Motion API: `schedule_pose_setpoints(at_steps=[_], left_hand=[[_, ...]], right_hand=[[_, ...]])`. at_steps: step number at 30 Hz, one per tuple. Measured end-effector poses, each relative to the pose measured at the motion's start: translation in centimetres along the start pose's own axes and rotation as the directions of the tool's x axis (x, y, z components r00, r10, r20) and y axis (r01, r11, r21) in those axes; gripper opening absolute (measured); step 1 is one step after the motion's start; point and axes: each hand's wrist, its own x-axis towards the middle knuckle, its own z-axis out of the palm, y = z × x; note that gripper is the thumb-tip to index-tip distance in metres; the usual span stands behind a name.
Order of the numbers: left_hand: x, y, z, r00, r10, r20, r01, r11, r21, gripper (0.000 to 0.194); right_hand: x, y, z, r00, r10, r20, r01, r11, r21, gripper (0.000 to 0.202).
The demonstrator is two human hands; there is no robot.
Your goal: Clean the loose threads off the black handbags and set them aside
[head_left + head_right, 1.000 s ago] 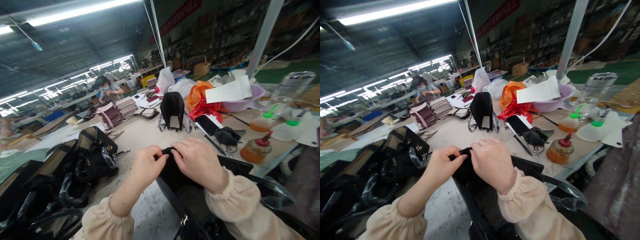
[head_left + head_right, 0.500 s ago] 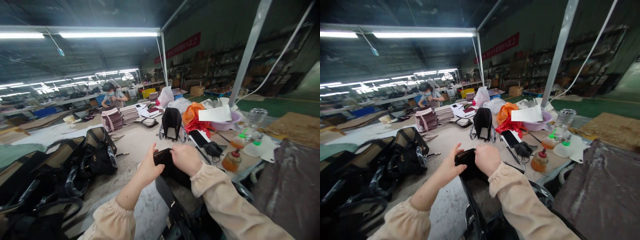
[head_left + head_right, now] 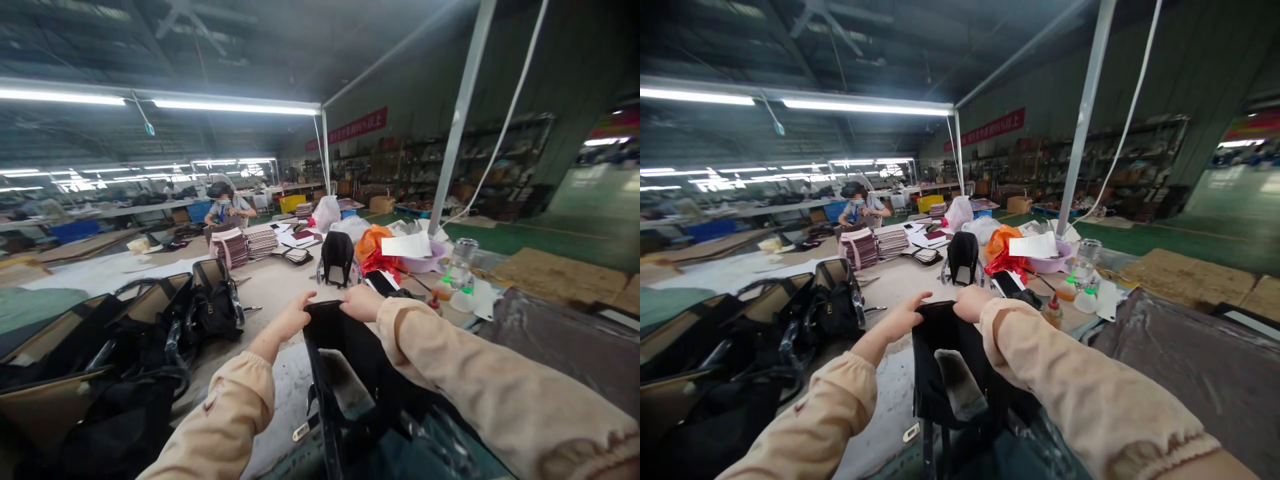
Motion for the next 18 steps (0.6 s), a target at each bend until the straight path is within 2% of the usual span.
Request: schedule_pose_setpoints(at_steps=[3, 8, 11, 13, 16, 18], left_hand=[[-0.3, 0.1, 0.8, 1.0, 0.023, -0.008, -0.023, 0.999, 0.023, 0.067], [0.1, 0.0, 2.5, 0.985, 0.079, -0.152, -0.056, 0.988, 0.145, 0.044], [-0.2, 0.6, 2.9, 0.97, 0.143, -0.196, -0.091, 0.964, 0.251, 0.034], [-0.4, 1.2, 2.9, 0.959, 0.223, -0.173, -0.151, 0.923, 0.354, 0.027], [-0.6, 2.0, 2.7, 0.937, 0.341, -0.076, -0.252, 0.81, 0.529, 0.019], [-0.4, 2.3, 2.8, 0.93, 0.366, -0.027, -0.275, 0.744, 0.608, 0.018]], right_hand=[[-1.7, 0.2, 0.5, 1.0, 0.002, -0.009, -0.002, 1.0, 0.005, 0.04], [-3.3, 0.9, 2.0, 0.997, 0.047, -0.058, -0.045, 0.998, 0.038, 0.046], [-3.6, 1.3, 2.5, 0.994, 0.07, -0.079, -0.063, 0.995, 0.081, 0.046], [-3.9, 1.4, 2.6, 0.992, 0.084, -0.093, -0.073, 0.991, 0.116, 0.046], [-4.3, 1.4, 2.8, 0.987, 0.11, -0.116, -0.09, 0.982, 0.169, 0.045], [-4.5, 1.4, 2.9, 0.984, 0.128, -0.127, -0.101, 0.975, 0.2, 0.045]])
